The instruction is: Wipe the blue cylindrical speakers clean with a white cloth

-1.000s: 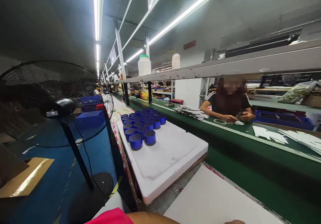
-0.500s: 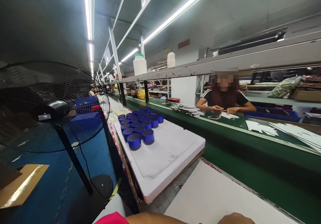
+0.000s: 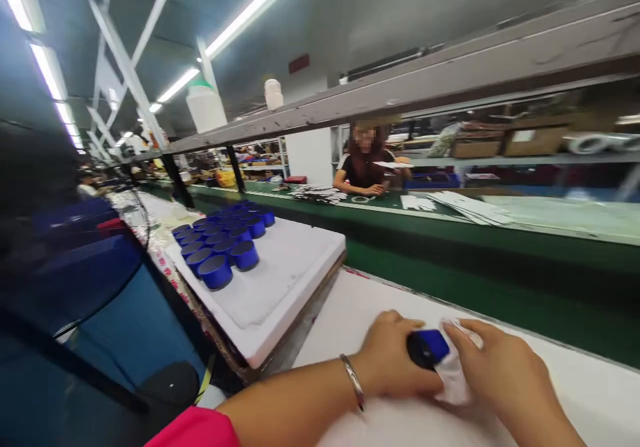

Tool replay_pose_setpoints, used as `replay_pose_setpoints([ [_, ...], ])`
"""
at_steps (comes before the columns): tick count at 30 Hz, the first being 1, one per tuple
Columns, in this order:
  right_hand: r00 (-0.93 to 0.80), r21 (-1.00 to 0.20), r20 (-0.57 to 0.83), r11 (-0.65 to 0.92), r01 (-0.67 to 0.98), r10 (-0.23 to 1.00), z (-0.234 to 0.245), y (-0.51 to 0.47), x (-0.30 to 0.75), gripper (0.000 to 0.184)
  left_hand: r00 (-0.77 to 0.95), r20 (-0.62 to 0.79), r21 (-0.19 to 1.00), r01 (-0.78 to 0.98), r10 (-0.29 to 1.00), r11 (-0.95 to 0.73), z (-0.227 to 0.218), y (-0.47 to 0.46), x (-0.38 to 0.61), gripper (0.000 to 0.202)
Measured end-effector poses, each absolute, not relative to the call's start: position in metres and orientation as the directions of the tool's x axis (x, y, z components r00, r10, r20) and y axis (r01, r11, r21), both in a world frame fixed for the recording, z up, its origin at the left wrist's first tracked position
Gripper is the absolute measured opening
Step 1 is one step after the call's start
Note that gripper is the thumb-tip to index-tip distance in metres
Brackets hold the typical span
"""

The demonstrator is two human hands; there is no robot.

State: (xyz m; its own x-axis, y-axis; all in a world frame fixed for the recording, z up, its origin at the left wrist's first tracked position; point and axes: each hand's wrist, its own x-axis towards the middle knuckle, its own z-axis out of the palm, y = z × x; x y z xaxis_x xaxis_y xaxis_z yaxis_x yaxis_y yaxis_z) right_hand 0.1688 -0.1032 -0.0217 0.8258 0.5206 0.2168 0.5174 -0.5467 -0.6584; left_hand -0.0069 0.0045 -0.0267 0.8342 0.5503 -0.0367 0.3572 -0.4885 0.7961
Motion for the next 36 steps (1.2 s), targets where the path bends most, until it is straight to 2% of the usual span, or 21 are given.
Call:
replay_pose_setpoints([
  [1, 0.852, -0.691, 0.154, -0.562, 0.454, 0.500, -0.019, -0.111, 0.169, 0.036, 0.824, -0.042, 0.822, 0.349, 0.565, -0.449, -0.022, 0.005, -0.012, 0.108],
  [2, 0.871, -0.722, 0.099, -0.568, 0.395, 0.480, -0.019, -0.118, 0.168, 0.044, 0.822, -0.042, 0.842, 0.335, 0.568, -0.423, -0.018, 0.005, -0.016, 0.106],
  [5, 0.895, -0.763, 0.054, -0.560, 0.323, 0.442, -0.025, -0.139, 0.160, 0.067, 0.837, 0.006, 0.831, 0.300, 0.548, -0.469, -0.007, 0.007, -0.022, 0.075],
  [7, 0.888, -0.770, 0.082, -0.537, 0.346, 0.453, -0.031, -0.147, 0.148, 0.071, 0.844, 0.046, 0.784, 0.301, 0.534, -0.543, -0.003, 0.007, -0.023, 0.072],
  [10, 0.824, -0.755, 0.226, -0.440, 0.485, 0.520, -0.037, -0.145, 0.129, 0.059, 0.856, 0.033, 0.693, 0.352, 0.516, -0.629, 0.000, 0.007, -0.019, 0.083],
  [13, 0.704, -0.691, 0.411, -0.306, 0.655, 0.579, -0.038, -0.122, 0.121, 0.044, 0.864, 0.006, 0.603, 0.399, 0.503, -0.691, 0.000, 0.006, -0.014, 0.056],
  [15, 0.643, -0.637, 0.506, -0.254, 0.728, 0.575, -0.037, -0.103, 0.124, 0.037, 0.861, 0.008, 0.580, 0.410, 0.508, -0.704, 0.000, 0.005, -0.012, 0.040],
  [18, 0.573, -0.560, 0.613, -0.212, 0.801, 0.544, -0.039, -0.089, 0.126, 0.030, 0.859, 0.014, 0.575, 0.411, 0.511, -0.707, -0.001, 0.003, -0.012, 0.037],
  [21, 0.486, -0.484, 0.687, -0.160, 0.861, 0.539, -0.047, -0.099, 0.114, 0.031, 0.857, 0.016, 0.584, 0.411, 0.516, -0.701, -0.002, 0.001, -0.013, 0.037],
  [24, 0.438, -0.440, 0.725, -0.133, 0.888, 0.531, -0.051, -0.106, 0.107, 0.034, 0.856, 0.022, 0.597, 0.403, 0.516, -0.693, -0.003, -0.001, -0.013, 0.036],
  [29, 0.430, -0.433, 0.727, -0.129, 0.892, 0.536, -0.046, -0.093, 0.113, 0.032, 0.853, 0.054, 0.608, 0.385, 0.519, -0.695, -0.004, -0.004, -0.014, 0.036],
  [33, 0.453, -0.477, 0.695, -0.113, 0.872, 0.559, -0.045, -0.098, 0.106, 0.032, 0.852, 0.057, 0.638, 0.370, 0.521, -0.675, -0.003, -0.007, -0.014, 0.024],
  [36, 0.533, -0.557, 0.623, -0.153, 0.816, 0.572, -0.038, -0.090, 0.119, 0.032, 0.840, 0.033, 0.662, 0.387, 0.541, -0.642, -0.002, -0.005, -0.015, 0.025],
])
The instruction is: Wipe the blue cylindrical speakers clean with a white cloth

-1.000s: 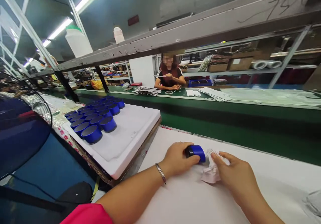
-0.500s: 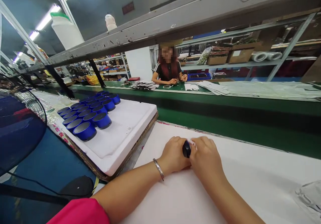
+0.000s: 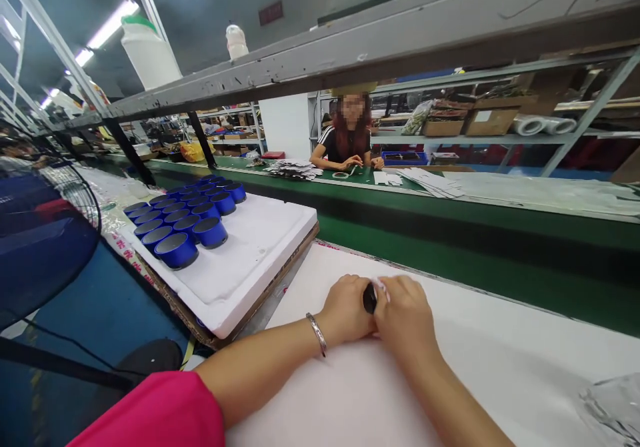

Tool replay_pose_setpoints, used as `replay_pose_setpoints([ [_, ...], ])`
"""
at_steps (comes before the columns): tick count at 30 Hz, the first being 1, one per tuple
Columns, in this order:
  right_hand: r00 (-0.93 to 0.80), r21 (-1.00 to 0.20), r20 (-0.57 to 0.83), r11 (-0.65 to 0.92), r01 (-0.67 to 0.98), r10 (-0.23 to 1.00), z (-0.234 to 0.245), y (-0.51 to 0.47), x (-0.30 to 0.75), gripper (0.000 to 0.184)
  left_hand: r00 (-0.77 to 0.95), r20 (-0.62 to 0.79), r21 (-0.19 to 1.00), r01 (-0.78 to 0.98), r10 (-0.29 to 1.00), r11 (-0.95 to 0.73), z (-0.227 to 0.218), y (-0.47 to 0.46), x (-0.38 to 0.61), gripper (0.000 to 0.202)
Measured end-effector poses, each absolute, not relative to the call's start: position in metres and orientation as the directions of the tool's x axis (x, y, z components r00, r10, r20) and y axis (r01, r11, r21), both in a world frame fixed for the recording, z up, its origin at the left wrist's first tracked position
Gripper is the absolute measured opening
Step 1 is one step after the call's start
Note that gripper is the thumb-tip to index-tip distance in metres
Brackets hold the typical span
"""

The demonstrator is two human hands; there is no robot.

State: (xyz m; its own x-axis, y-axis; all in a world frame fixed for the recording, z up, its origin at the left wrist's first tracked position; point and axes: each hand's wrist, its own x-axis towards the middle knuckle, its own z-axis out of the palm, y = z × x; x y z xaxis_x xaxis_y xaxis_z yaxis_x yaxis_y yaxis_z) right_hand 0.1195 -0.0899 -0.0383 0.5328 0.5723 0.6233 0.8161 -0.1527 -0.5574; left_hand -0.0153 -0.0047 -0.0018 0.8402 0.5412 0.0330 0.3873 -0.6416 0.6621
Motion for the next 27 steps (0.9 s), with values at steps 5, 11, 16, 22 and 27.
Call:
replay_pose_setpoints([
  [5, 0.690, -0.722, 0.409, -0.251, 0.645, 0.597, -0.016, -0.086, 0.157, 0.036, 0.786, -0.132, 0.814, 0.434, 0.604, -0.386, 0.002, 0.008, -0.024, 0.057],
  [11, 0.713, -0.714, 0.430, -0.274, 0.644, 0.554, -0.026, -0.119, 0.145, 0.045, 0.838, -0.020, 0.743, 0.378, 0.546, -0.552, 0.005, 0.013, -0.022, 0.048],
  [16, 0.579, -0.589, 0.586, -0.192, 0.785, 0.567, -0.039, -0.110, 0.122, 0.040, 0.877, -0.051, 0.587, 0.414, 0.479, -0.696, 0.002, 0.012, -0.017, 0.062],
  [22, 0.440, -0.448, 0.707, -0.130, 0.884, 0.553, -0.040, -0.109, 0.124, 0.036, 0.869, -0.035, 0.616, 0.407, 0.493, -0.674, -0.004, 0.007, -0.015, 0.053],
  [27, 0.400, -0.395, 0.766, -0.122, 0.911, 0.503, -0.043, -0.097, 0.125, 0.035, 0.872, 0.008, 0.628, 0.377, 0.490, -0.681, -0.009, 0.004, -0.017, 0.056],
])
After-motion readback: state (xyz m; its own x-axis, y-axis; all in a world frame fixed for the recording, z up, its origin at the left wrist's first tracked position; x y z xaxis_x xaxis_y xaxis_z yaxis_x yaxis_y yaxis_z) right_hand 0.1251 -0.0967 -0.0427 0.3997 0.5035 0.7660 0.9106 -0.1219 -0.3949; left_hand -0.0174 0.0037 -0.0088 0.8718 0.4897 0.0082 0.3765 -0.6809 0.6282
